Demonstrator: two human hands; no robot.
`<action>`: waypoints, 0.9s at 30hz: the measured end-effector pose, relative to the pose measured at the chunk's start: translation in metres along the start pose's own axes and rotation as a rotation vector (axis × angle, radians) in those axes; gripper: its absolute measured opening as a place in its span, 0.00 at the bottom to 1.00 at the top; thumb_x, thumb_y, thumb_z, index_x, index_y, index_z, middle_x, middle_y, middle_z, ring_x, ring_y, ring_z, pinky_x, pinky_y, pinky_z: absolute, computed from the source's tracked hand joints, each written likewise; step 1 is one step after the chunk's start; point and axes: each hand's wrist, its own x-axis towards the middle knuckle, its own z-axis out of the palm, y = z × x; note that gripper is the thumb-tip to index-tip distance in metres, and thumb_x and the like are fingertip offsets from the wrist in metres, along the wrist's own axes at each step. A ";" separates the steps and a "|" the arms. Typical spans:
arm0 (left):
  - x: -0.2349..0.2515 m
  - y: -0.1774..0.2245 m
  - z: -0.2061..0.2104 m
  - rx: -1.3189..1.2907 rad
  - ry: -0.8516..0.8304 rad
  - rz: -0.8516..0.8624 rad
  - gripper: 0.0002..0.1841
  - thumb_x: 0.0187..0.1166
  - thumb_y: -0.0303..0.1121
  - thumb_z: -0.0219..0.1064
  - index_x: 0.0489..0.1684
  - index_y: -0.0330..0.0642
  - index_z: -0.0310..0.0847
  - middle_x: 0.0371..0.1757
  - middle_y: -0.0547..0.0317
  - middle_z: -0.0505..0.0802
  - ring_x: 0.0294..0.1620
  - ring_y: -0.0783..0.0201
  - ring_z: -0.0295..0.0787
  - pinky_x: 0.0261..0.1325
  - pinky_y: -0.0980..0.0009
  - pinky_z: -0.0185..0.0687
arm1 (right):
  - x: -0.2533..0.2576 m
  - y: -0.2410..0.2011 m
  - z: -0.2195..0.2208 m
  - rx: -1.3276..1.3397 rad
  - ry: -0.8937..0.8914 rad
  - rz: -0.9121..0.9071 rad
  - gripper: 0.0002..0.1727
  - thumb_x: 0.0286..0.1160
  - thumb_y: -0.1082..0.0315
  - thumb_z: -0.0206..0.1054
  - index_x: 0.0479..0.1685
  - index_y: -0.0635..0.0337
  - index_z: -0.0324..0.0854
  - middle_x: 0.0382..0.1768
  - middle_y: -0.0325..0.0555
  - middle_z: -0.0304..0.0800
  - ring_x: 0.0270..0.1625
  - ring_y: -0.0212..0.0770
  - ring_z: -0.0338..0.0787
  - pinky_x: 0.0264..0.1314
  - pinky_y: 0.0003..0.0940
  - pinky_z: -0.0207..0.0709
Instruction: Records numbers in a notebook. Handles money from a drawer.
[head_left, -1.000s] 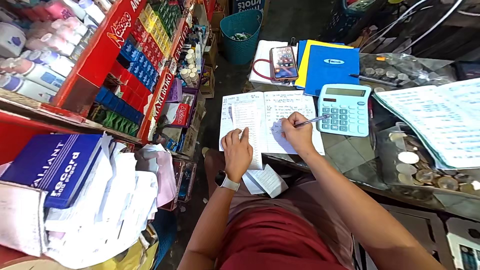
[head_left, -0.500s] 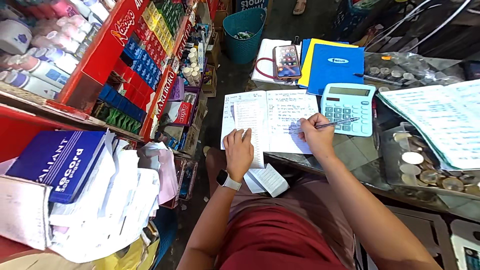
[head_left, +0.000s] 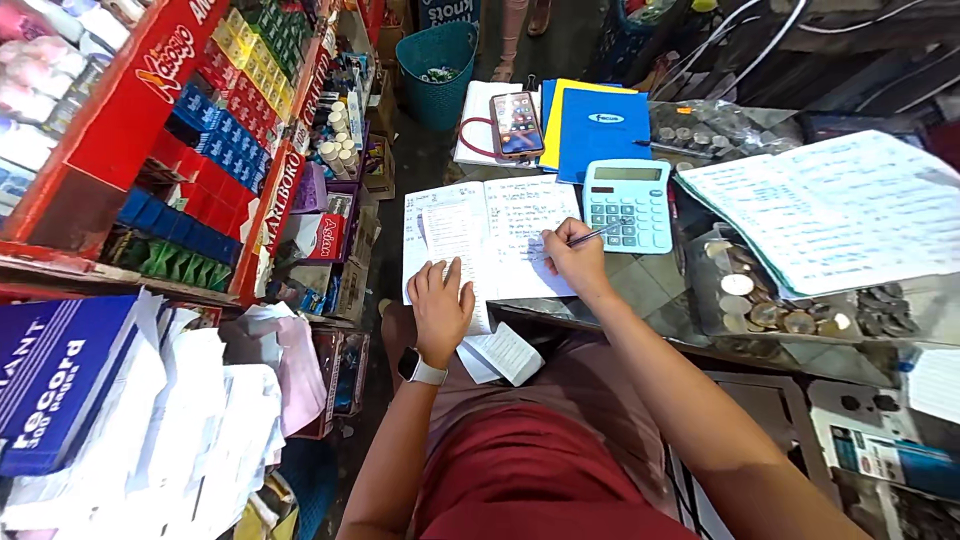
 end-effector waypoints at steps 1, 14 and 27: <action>0.000 0.000 0.000 0.002 -0.001 -0.001 0.23 0.82 0.43 0.61 0.71 0.45 0.86 0.68 0.42 0.89 0.75 0.35 0.77 0.78 0.35 0.61 | 0.001 -0.001 0.001 -0.021 -0.006 -0.011 0.17 0.79 0.75 0.64 0.22 0.55 0.65 0.12 0.33 0.74 0.12 0.25 0.76 0.17 0.20 0.75; -0.001 -0.003 0.002 0.029 0.011 0.018 0.23 0.82 0.44 0.59 0.71 0.45 0.86 0.68 0.42 0.88 0.75 0.36 0.77 0.77 0.36 0.61 | -0.001 0.013 0.006 -0.066 -0.079 -0.140 0.17 0.74 0.75 0.69 0.20 0.55 0.67 0.12 0.32 0.72 0.13 0.24 0.76 0.20 0.19 0.74; -0.001 -0.002 0.001 0.032 0.012 0.010 0.23 0.82 0.44 0.59 0.71 0.45 0.86 0.67 0.42 0.88 0.74 0.36 0.77 0.77 0.36 0.61 | -0.002 0.011 0.005 -0.035 -0.063 -0.106 0.18 0.75 0.75 0.68 0.20 0.54 0.66 0.12 0.32 0.73 0.13 0.24 0.77 0.18 0.19 0.75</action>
